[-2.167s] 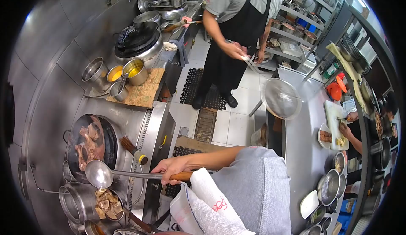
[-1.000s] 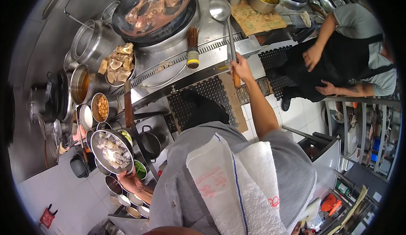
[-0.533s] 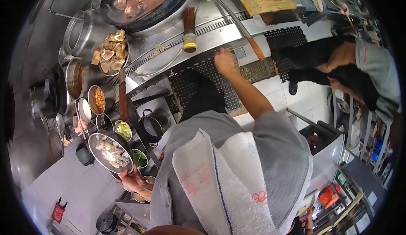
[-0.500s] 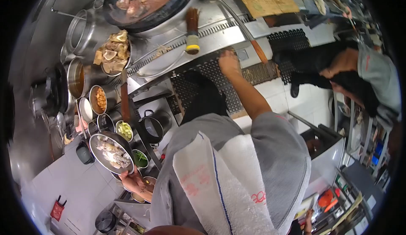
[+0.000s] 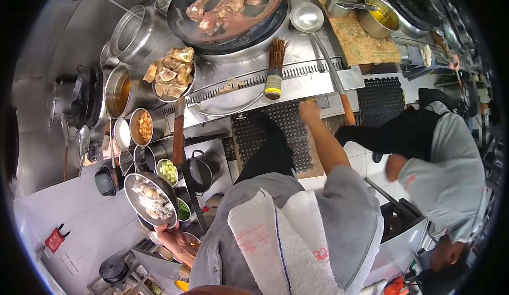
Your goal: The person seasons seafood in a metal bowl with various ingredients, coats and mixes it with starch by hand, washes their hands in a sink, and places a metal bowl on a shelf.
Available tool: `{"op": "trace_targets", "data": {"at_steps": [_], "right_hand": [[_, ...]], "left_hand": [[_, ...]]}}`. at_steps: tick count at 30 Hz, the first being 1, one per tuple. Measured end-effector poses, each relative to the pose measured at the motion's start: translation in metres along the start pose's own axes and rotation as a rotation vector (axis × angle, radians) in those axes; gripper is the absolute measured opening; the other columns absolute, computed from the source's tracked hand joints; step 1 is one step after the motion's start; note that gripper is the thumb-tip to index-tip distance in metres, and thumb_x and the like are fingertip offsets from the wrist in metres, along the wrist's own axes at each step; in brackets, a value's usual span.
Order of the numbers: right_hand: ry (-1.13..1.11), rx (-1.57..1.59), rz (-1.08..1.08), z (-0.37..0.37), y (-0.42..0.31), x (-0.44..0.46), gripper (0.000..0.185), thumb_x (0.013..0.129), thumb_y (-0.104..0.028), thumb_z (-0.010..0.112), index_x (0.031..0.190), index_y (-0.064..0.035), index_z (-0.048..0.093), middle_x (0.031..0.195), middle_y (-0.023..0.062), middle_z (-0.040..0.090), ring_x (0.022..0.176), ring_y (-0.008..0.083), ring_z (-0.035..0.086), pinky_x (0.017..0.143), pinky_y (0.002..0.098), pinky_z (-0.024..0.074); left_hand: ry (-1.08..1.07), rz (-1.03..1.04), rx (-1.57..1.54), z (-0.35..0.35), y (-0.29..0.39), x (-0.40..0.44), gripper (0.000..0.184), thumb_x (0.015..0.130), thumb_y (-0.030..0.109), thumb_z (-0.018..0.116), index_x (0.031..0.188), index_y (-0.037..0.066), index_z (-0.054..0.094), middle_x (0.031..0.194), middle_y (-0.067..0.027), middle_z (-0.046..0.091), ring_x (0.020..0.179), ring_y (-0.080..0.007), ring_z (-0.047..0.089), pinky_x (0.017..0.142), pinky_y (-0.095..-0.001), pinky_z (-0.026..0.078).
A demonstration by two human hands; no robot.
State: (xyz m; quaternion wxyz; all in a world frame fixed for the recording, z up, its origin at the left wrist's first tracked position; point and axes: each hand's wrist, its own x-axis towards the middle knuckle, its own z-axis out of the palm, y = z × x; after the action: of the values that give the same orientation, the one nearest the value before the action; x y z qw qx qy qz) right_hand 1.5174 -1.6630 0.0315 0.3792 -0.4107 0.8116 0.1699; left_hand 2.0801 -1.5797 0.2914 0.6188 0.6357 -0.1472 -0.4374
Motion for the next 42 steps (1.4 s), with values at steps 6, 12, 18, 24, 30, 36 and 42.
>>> {"op": "trace_targets", "data": {"at_steps": [6, 12, 18, 24, 30, 36, 42], "right_hand": [[1.177, -0.011, 0.206, -0.065, 0.016, -0.113, 0.025, 0.073, -0.016, 0.063, 0.094, -0.0041, 0.054, 0.099, 0.0168, 0.051, 0.093, 0.0349, 0.051, 0.076, 0.0483, 0.0420], [0.239, 1.178, -0.153, -0.091, 0.079, -0.078, 0.027, 0.080, -0.015, 0.062, 0.099, -0.0003, 0.050, 0.071, 0.0066, 0.052, 0.054, 0.0188, 0.051, 0.053, 0.0326, 0.0452], [0.184, 1.467, -0.405, -0.115, 0.032, -0.141, 0.021, 0.079, -0.010, 0.060, 0.094, -0.0017, 0.049, 0.062, 0.0024, 0.049, 0.049, 0.0123, 0.049, 0.043, 0.0268, 0.0408], [0.647, 1.096, -0.349, -0.163, -0.021, -0.182, 0.018, 0.084, -0.005, 0.056, 0.095, 0.0052, 0.047, 0.060, 0.0049, 0.052, 0.045, 0.0118, 0.051, 0.038, 0.0281, 0.0419], [0.611, 1.018, -0.649, -0.246, -0.085, -0.179, 0.019, 0.082, -0.007, 0.058, 0.097, 0.0048, 0.055, 0.060, 0.0003, 0.051, 0.044, 0.0079, 0.046, 0.040, 0.0243, 0.0365], [0.336, 0.804, -0.890, -0.330, -0.213, -0.144, 0.021, 0.078, -0.003, 0.056, 0.099, 0.0014, 0.056, 0.059, 0.0005, 0.050, 0.045, 0.0082, 0.046, 0.041, 0.0226, 0.0373], [0.738, 0.050, -1.101, -0.410, -0.382, -0.044, 0.022, 0.073, -0.014, 0.061, 0.079, 0.0069, 0.057, 0.057, 0.0130, 0.056, 0.051, 0.0226, 0.059, 0.050, 0.0384, 0.0454]], "left_hand": [[0.068, 0.000, -0.086, -0.007, -0.006, 0.005, 0.049, 0.065, 0.000, 0.051, 0.113, 0.009, 0.051, 0.109, -0.0085, 0.059, 0.088, -0.0229, 0.062, 0.059, -0.0363, 0.057], [0.007, -0.006, -0.109, -0.016, -0.014, 0.015, 0.049, 0.065, -0.001, 0.049, 0.113, 0.006, 0.050, 0.112, -0.0111, 0.057, 0.089, -0.0251, 0.062, 0.061, -0.0382, 0.058], [0.022, -0.023, -0.147, -0.004, -0.006, 0.002, 0.050, 0.063, -0.002, 0.052, 0.112, 0.004, 0.051, 0.103, -0.0094, 0.060, 0.080, -0.0185, 0.062, 0.052, -0.0242, 0.051], [0.101, -0.030, -0.196, -0.019, -0.013, 0.006, 0.053, 0.060, -0.004, 0.051, 0.113, 0.003, 0.048, 0.108, -0.0126, 0.058, 0.086, -0.0231, 0.062, 0.061, -0.0298, 0.056], [0.184, -0.010, -0.263, -0.012, -0.021, 0.003, 0.059, 0.060, -0.005, 0.051, 0.118, 0.002, 0.047, 0.113, -0.0140, 0.056, 0.092, -0.0258, 0.062, 0.065, -0.0300, 0.056], [0.306, 0.087, -0.380, 0.009, -0.026, -0.011, 0.068, 0.059, -0.006, 0.050, 0.126, 0.004, 0.044, 0.122, -0.0147, 0.052, 0.105, -0.0286, 0.056, 0.076, -0.0342, 0.055], [0.507, 0.160, -0.394, 0.026, -0.038, -0.038, 0.058, 0.064, 0.001, 0.051, 0.122, 0.006, 0.047, 0.112, -0.0100, 0.056, 0.085, -0.0198, 0.060, 0.050, -0.0251, 0.047]]}}
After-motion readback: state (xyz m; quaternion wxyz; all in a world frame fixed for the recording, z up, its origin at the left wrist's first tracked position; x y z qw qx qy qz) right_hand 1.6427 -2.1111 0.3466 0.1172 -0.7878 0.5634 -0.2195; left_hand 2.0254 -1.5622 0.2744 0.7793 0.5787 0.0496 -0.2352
